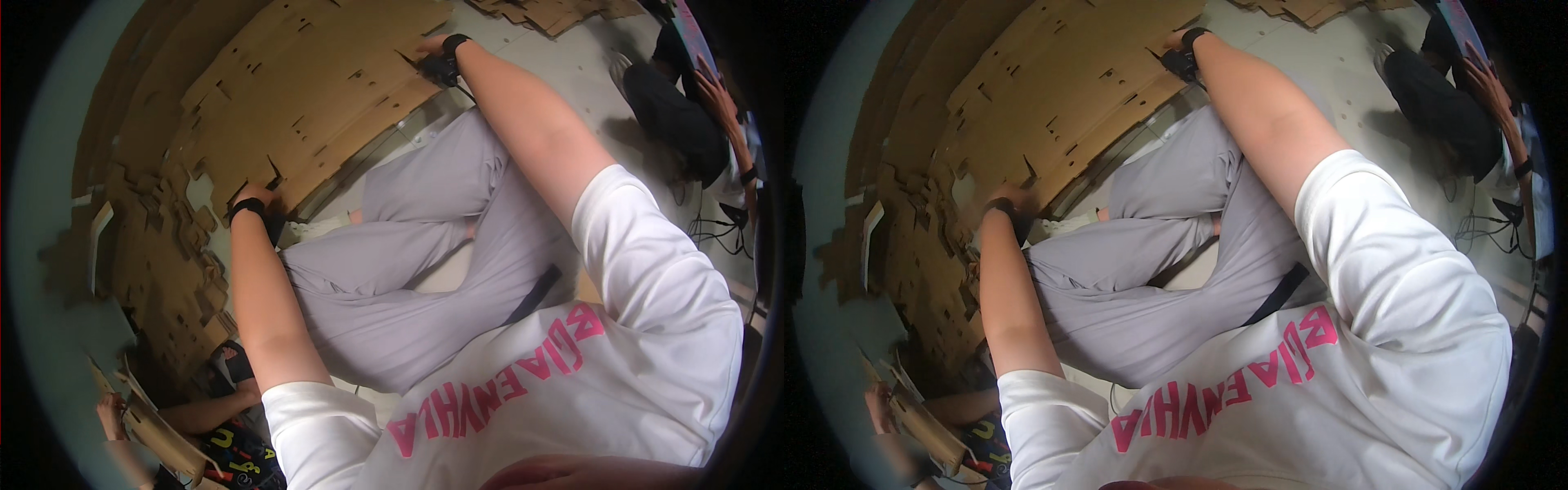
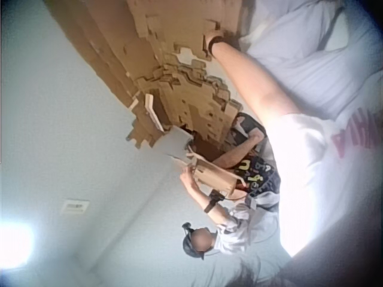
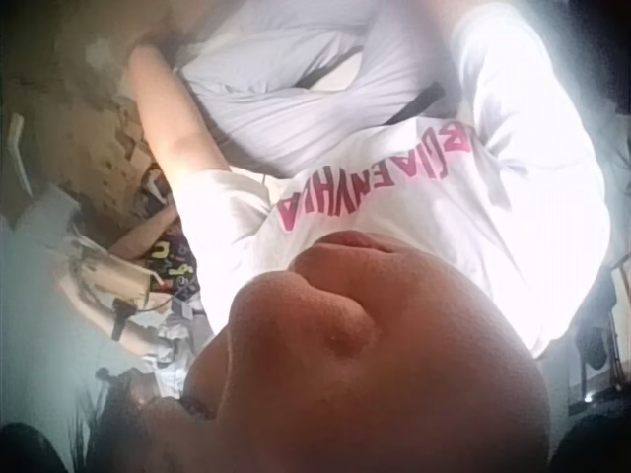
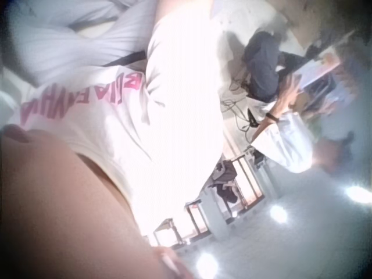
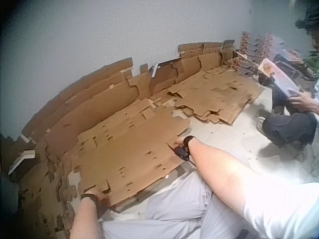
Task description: Assemble cardboard product boxes from flat-packed sheets while sitting on the floor.
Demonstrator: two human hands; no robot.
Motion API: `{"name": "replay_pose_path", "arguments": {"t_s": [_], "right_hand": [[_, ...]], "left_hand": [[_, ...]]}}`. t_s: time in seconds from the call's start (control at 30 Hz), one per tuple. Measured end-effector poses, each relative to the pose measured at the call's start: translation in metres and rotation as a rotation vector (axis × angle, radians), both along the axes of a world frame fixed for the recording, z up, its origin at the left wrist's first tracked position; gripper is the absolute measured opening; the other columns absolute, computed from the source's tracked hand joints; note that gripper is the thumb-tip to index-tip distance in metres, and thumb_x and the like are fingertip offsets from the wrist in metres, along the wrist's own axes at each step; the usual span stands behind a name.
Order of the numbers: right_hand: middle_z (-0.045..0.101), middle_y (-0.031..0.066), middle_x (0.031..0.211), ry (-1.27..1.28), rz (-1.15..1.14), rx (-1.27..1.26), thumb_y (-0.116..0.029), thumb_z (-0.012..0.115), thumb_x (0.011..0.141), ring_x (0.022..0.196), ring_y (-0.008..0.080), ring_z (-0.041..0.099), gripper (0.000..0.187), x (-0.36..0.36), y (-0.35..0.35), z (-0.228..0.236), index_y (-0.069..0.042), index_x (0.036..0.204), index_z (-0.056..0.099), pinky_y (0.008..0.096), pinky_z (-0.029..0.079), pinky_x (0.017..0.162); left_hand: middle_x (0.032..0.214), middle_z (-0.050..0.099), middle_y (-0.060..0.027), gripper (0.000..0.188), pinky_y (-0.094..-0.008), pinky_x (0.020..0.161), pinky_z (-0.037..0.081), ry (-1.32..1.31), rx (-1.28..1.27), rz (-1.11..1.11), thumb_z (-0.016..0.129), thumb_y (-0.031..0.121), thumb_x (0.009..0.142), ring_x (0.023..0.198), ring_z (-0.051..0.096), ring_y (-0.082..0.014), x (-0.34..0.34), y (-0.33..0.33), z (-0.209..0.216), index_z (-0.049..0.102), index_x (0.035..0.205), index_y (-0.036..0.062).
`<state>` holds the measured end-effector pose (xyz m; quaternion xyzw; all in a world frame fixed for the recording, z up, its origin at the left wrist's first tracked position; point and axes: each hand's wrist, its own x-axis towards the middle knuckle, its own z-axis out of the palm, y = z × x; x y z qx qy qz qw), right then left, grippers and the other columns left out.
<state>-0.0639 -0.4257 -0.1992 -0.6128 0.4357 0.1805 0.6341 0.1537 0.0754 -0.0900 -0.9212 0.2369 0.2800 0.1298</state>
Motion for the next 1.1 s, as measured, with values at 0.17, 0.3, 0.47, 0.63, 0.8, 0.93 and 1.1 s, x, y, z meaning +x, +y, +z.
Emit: {"name": "replay_pose_path", "arguments": {"t_s": [0.17, 0.3, 0.47, 0.63, 0.8, 0.93, 1.1], "right_hand": [[0.074, 0.0085, 0.102, -0.243, 0.221, -0.632, -0.038, 0.060, 0.098, 0.086, 0.0206, 0.072, 0.042, 0.016, 0.014, 0.018, -0.007, 0.126, 0.060, 0.0359, 0.058, 0.070], [0.067, 0.0104, 0.129, -0.329, -0.233, -0.437, -0.020, 0.075, 0.086, 0.105, 0.0256, 0.069, 0.053, 0.021, 0.050, 0.049, -0.015, 0.136, 0.060, 0.0397, 0.056, 0.091], [0.067, 0.0144, 0.126, -0.064, -0.025, -0.622, -0.019, 0.076, 0.084, 0.105, 0.0283, 0.070, 0.053, 0.013, 0.051, 0.059, -0.012, 0.134, 0.060, 0.0376, 0.057, 0.091], [0.071, 0.0136, 0.119, -0.152, -0.089, -0.855, -0.024, 0.068, 0.088, 0.104, 0.0344, 0.070, 0.046, 0.015, 0.026, 0.022, -0.014, 0.132, 0.064, 0.0413, 0.057, 0.091], [0.076, 0.0101, 0.102, -0.045, 0.189, -1.143, -0.025, 0.070, 0.088, 0.080, 0.0199, 0.073, 0.035, 0.013, 0.013, 0.012, -0.013, 0.120, 0.073, 0.0334, 0.058, 0.076], [0.077, 0.0089, 0.085, -0.145, -0.345, -1.002, -0.027, 0.074, 0.083, 0.075, 0.0202, 0.073, 0.026, 0.007, 0.027, 0.036, -0.009, 0.101, 0.077, 0.0325, 0.057, 0.074], [0.072, 0.0228, 0.111, -0.141, -0.406, -1.027, -0.029, 0.077, 0.076, 0.101, 0.0349, 0.072, 0.046, 0.002, 0.055, 0.076, -0.001, 0.112, 0.073, 0.0426, 0.056, 0.090]], "left_hand": [[0.096, 0.075, -0.0148, 0.041, -0.0393, 0.080, 0.055, 0.066, -0.011, -0.152, 0.066, 0.037, 0.085, 0.085, 0.072, -0.0287, 0.068, 0.027, -0.074, 0.075, 0.103, 0.0008], [0.098, 0.075, -0.0163, 0.042, -0.0381, 0.076, 0.055, -0.225, -0.090, -0.319, 0.065, 0.035, 0.085, 0.083, 0.072, -0.0280, 0.099, 0.028, -0.096, 0.073, 0.106, -0.0002], [0.101, 0.071, -0.0183, 0.037, -0.0405, 0.076, 0.055, -0.066, -0.698, 0.344, 0.067, 0.028, 0.087, 0.085, 0.068, -0.0269, 0.064, 0.010, -0.052, 0.069, 0.110, -0.0013], [0.107, 0.064, -0.0170, 0.040, -0.0422, 0.072, 0.055, 0.269, -1.211, 0.949, 0.069, 0.023, 0.088, 0.084, 0.064, -0.0286, 0.049, 0.009, -0.047, 0.063, 0.120, 0.0000], [0.106, 0.067, -0.0119, 0.041, -0.0472, 0.076, 0.055, 0.119, -1.068, 0.564, 0.071, 0.023, 0.085, 0.083, 0.066, -0.0305, 0.098, 0.025, -0.081, 0.064, 0.121, 0.0039], [0.101, 0.069, -0.0099, 0.050, -0.0450, 0.078, 0.056, -0.244, -0.854, 0.412, 0.075, 0.019, 0.081, 0.082, 0.067, -0.0303, 0.103, 0.019, -0.075, 0.061, 0.126, 0.0009], [0.103, 0.067, -0.0163, 0.084, -0.0375, 0.076, 0.056, -0.048, -1.388, 0.848, 0.077, 0.001, 0.072, 0.083, 0.066, -0.0265, 0.050, -0.014, -0.039, 0.040, 0.147, -0.0050]]}}
